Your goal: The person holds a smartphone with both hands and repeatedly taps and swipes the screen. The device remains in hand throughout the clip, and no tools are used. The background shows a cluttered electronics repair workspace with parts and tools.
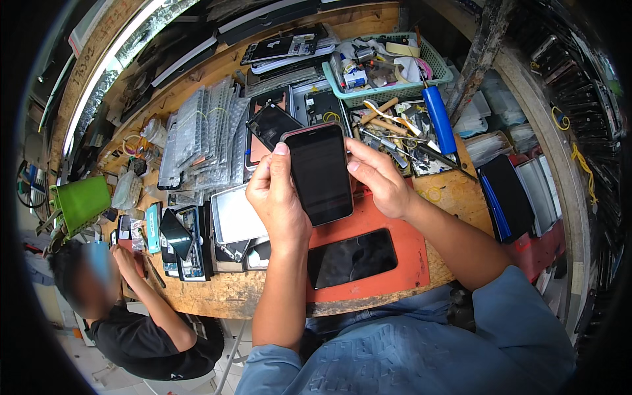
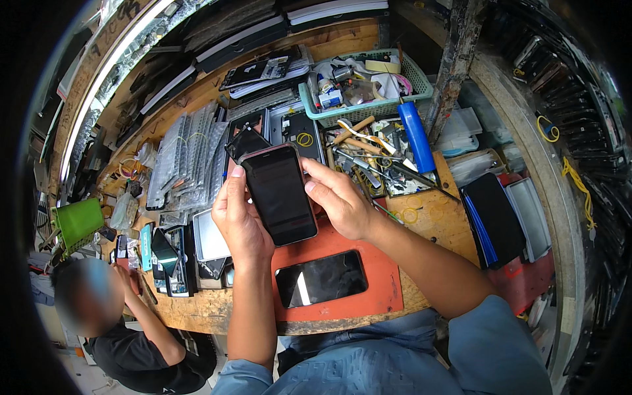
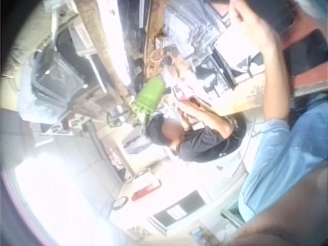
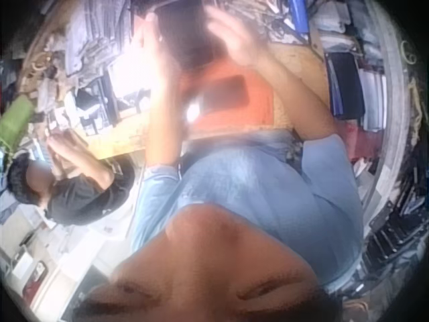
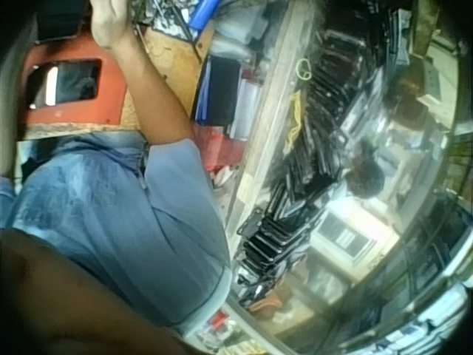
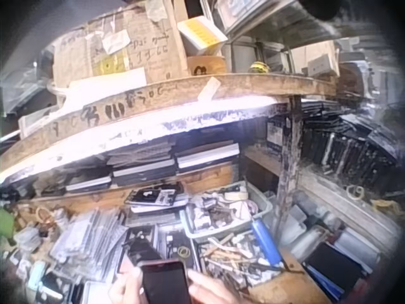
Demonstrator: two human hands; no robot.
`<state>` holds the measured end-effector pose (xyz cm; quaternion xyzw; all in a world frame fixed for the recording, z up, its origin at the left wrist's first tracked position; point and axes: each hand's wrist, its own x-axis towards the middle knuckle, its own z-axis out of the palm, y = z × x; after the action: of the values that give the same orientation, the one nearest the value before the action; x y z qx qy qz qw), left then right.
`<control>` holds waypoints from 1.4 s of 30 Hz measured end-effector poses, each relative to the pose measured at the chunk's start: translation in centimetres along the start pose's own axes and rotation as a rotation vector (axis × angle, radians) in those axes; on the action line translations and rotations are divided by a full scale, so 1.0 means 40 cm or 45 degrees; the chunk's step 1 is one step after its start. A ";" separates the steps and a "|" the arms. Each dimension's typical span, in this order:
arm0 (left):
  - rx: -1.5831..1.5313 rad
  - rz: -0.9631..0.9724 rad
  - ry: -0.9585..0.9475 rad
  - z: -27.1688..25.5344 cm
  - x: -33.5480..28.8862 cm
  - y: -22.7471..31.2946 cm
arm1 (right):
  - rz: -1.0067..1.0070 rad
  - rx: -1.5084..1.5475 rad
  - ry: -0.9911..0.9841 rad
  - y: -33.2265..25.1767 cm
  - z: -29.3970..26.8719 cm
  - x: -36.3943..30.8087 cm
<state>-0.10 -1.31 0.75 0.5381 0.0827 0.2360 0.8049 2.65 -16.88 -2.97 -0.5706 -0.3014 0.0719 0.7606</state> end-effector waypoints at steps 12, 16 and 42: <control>0.095 0.079 -0.022 -0.012 0.007 -0.019 | -0.052 -0.092 0.088 0.044 -0.002 -0.002; 0.046 0.043 -0.045 -0.021 0.007 -0.019 | 0.035 -0.055 0.067 0.050 -0.010 -0.008; -0.066 -0.035 -0.034 -0.011 0.002 -0.009 | 0.124 -0.166 0.008 -0.014 0.002 0.005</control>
<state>-0.09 -1.02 0.24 0.5189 0.0731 0.2198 0.8229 2.64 -16.91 -2.36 -0.6332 -0.2749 0.0871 0.7183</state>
